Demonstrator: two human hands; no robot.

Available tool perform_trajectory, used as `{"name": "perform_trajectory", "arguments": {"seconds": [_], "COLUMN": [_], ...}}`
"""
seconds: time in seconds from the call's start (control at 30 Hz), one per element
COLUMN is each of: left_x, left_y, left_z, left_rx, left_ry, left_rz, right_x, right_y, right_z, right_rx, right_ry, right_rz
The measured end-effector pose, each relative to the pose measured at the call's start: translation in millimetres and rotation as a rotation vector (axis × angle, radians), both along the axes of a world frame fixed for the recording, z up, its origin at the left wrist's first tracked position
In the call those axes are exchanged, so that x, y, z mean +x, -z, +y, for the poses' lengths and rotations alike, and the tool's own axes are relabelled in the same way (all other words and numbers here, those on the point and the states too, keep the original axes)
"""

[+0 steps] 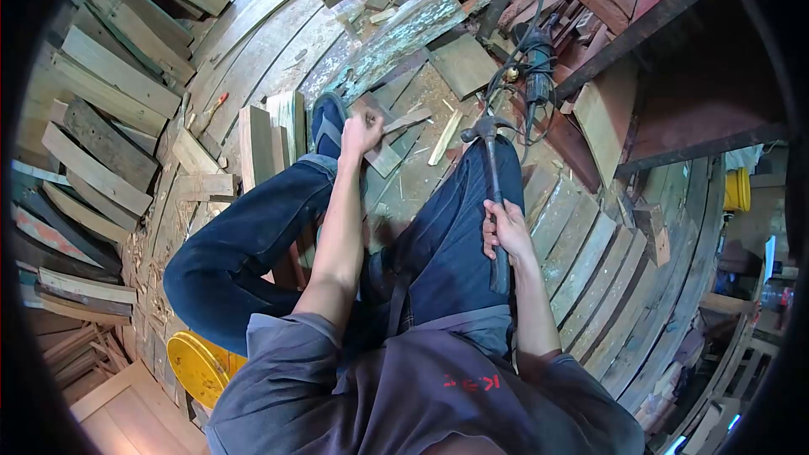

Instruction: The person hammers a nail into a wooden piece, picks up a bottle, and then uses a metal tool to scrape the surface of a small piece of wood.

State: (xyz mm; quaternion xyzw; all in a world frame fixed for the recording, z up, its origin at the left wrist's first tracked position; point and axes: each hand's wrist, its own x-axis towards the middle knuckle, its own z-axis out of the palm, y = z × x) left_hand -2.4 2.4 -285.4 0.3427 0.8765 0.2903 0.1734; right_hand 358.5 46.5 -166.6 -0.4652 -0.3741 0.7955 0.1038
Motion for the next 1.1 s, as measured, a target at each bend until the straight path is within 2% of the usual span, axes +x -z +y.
{"name": "perform_trajectory", "arguments": {"seconds": [0.03, 0.07, 0.2, 0.3, 0.4, 0.5, 0.8, 1.1], "left_x": [-5, -13, -18, -18, -16, -13, 1, 15], "left_y": [0, 14, 6, 10, 4, 5, 10, 20], "left_z": [4, 6, 5, 6, 4, 2, -3, -8], "left_rx": [0.091, 0.207, 0.372, 0.435, 0.344, 0.416, 0.364, 0.412], "left_ry": [-0.011, -0.08, 0.003, 0.012, -0.05, -0.035, 0.011, -0.037], "left_rz": [-0.077, -0.289, -0.332, -0.2, -0.292, -0.295, -0.065, -0.152], "right_x": [-1, -2, -3, -3, -3, -4, -4, -4], "right_y": [-2, -6, -4, -4, -4, -2, -4, -2], "right_z": [0, -1, -1, -1, 0, 0, -1, 1], "right_rx": [-0.005, 0.019, -0.005, -0.022, -0.03, -0.037, 0.004, -0.017], "right_ry": [0.003, 0.003, 0.009, 0.014, 0.008, 0.005, -0.012, -0.016], "right_rz": [-0.006, -0.023, -0.019, -0.015, -0.022, -0.027, -0.022, -0.025]}}
